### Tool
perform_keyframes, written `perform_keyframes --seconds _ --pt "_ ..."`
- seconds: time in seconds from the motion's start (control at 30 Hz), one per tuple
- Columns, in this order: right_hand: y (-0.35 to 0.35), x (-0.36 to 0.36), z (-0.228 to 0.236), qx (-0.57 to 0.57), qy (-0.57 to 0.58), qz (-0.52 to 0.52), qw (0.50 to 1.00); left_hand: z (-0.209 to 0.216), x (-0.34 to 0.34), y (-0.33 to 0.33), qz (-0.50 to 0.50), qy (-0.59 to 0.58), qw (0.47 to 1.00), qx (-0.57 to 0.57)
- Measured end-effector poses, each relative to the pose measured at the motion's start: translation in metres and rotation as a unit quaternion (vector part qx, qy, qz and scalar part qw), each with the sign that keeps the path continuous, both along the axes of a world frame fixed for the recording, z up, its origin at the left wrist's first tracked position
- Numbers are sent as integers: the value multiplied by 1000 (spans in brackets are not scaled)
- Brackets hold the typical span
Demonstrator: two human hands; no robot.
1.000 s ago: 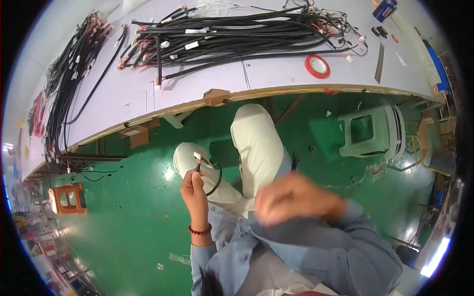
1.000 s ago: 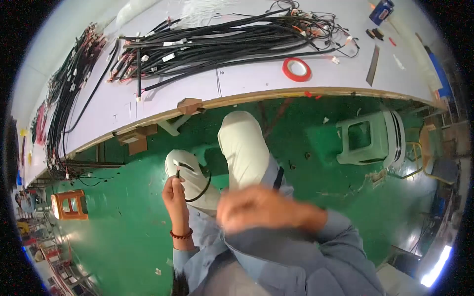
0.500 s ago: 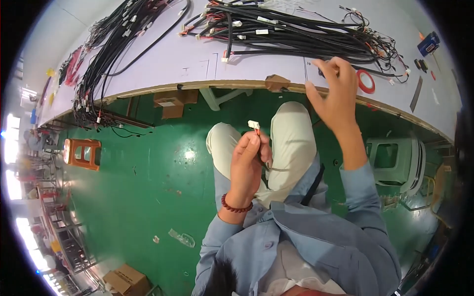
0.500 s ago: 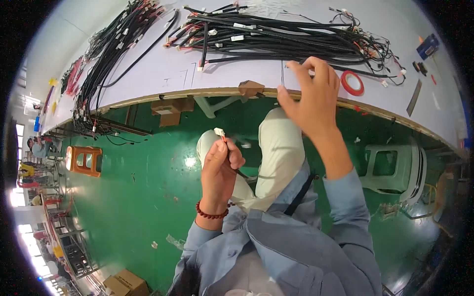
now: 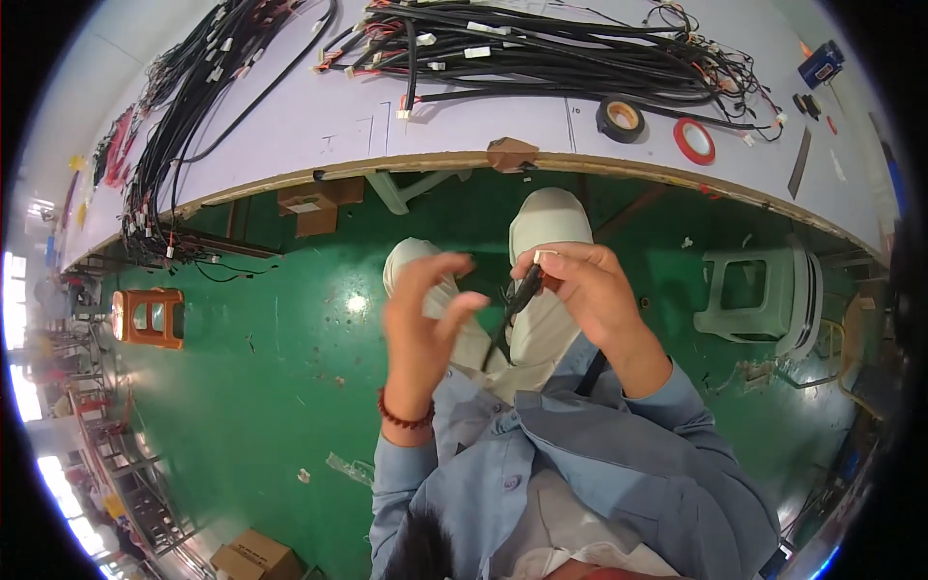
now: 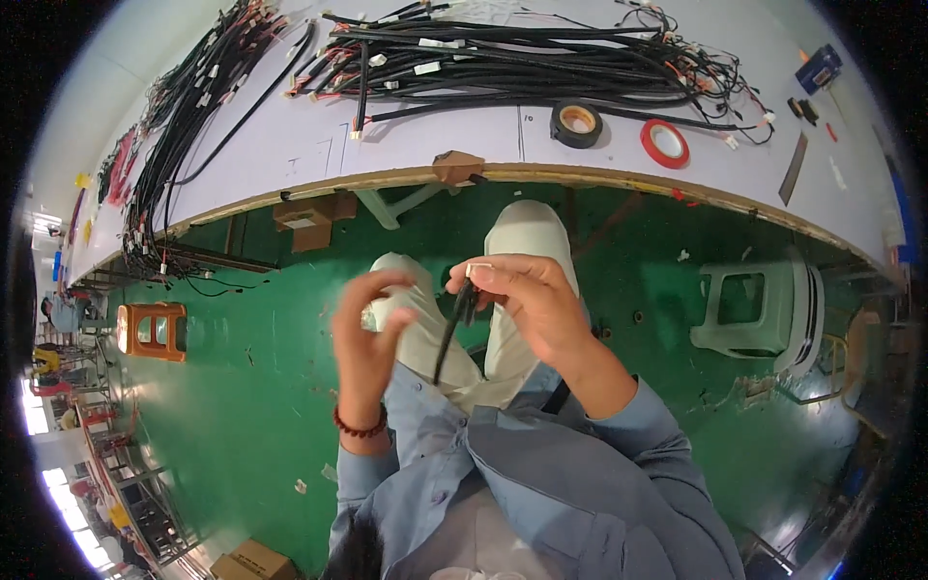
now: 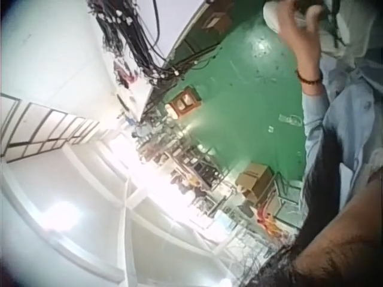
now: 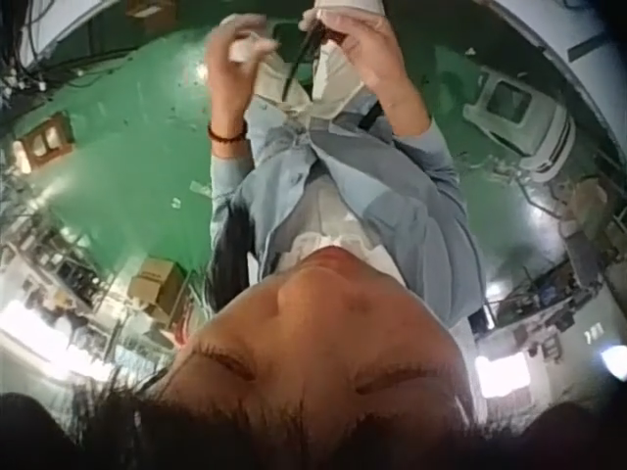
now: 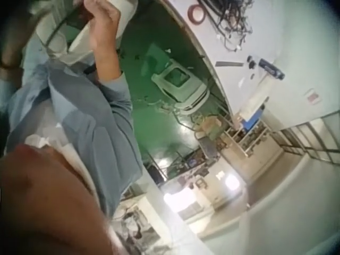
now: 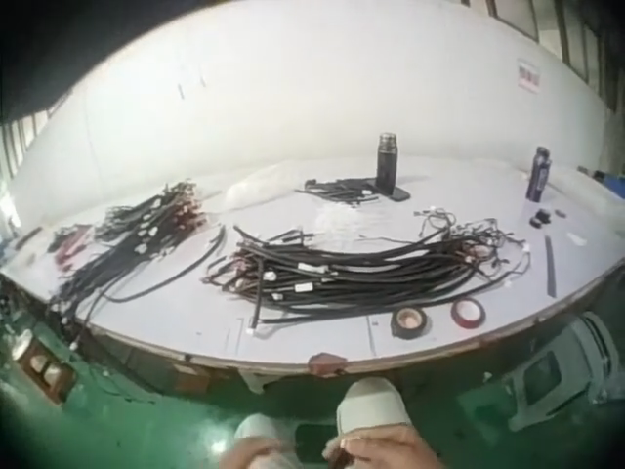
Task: The person applies electrical tape to wire harness bundles by hand at a factory workbench.
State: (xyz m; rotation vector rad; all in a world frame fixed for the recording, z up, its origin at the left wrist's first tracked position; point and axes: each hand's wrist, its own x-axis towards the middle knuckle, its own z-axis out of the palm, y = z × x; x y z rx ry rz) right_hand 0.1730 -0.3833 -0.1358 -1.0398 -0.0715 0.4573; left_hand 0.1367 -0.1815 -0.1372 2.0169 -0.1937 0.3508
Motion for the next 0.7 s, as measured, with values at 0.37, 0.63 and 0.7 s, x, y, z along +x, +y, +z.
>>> perform_keyframes --seconds 0.37,0.63,0.7 --pt "-5 -19 -18 -116 -66 -114 985 -21 -25 -63 -108 227 948 -195" --pt "-17 -21 -24 -140 -71 -122 980 -33 -24 -68 -133 310 892 -302" --pt "-15 -23 -34 -65 -47 -118 990 -43 -23 -68 -120 319 876 -342"
